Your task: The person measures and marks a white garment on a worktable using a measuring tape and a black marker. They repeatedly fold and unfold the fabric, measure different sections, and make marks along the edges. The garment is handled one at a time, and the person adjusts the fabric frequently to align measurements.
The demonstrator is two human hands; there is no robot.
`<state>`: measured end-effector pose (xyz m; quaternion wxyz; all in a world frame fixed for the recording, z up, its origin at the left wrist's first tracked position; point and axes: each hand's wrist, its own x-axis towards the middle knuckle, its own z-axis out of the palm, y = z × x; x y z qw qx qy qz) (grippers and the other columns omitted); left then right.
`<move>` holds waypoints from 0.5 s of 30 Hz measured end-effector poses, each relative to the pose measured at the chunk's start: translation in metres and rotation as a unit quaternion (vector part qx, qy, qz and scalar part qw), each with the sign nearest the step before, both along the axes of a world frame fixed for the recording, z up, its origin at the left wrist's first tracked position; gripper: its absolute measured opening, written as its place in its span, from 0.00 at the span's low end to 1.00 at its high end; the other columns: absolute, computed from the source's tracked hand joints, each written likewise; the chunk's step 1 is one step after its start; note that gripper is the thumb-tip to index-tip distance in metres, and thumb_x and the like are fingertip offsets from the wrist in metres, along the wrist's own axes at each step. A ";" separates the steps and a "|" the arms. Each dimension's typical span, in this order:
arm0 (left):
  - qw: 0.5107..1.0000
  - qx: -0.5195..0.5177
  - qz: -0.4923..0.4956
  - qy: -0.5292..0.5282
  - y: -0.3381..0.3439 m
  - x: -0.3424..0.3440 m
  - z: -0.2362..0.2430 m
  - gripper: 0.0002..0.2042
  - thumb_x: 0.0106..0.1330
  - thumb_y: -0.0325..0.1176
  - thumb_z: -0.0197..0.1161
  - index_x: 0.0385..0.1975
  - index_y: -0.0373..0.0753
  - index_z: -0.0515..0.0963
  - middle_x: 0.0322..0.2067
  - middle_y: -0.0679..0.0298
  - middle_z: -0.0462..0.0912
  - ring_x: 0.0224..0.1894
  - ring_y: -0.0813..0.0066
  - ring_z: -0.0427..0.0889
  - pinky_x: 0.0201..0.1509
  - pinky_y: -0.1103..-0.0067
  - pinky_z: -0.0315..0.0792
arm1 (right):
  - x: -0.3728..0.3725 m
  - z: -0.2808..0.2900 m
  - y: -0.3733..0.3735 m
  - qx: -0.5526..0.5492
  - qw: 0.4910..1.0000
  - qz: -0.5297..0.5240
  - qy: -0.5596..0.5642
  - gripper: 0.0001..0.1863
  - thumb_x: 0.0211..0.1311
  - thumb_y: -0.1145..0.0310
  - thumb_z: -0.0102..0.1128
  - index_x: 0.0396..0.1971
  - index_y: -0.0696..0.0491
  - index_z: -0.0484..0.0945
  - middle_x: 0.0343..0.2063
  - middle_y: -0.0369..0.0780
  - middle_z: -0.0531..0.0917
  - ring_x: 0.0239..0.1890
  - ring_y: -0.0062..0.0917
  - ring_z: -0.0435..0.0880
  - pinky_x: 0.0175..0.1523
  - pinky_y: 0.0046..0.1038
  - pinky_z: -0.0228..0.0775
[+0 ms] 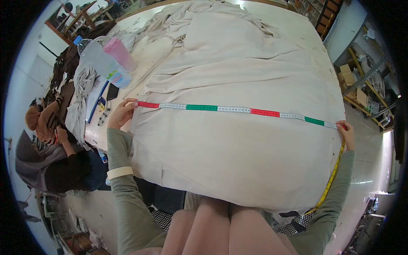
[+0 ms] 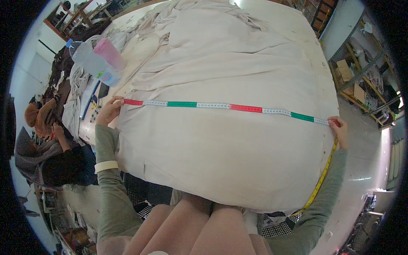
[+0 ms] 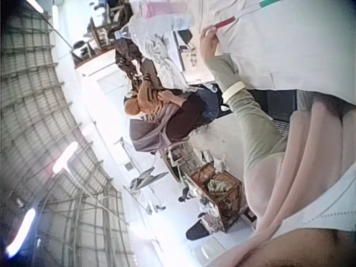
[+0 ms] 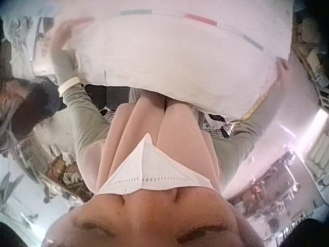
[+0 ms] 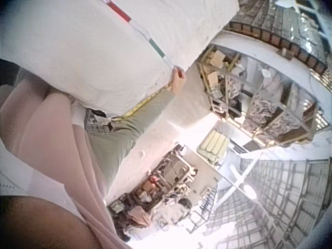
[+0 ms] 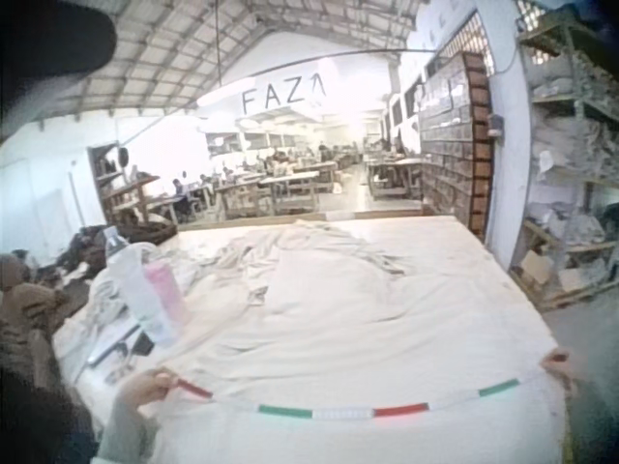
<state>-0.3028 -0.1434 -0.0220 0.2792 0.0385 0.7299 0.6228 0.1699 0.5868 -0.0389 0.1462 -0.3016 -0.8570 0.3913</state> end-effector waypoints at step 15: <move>0.991 0.019 0.078 0.108 -0.023 -0.031 -0.041 0.13 0.61 0.29 0.63 0.44 0.32 0.74 0.37 0.64 0.78 0.38 0.78 0.76 0.45 0.84 0.68 | 0.002 -0.011 -0.028 0.020 0.997 -0.053 0.052 0.13 0.54 0.64 0.65 0.33 0.57 0.84 0.30 0.39 0.84 0.35 0.20 0.79 0.45 0.22 0.69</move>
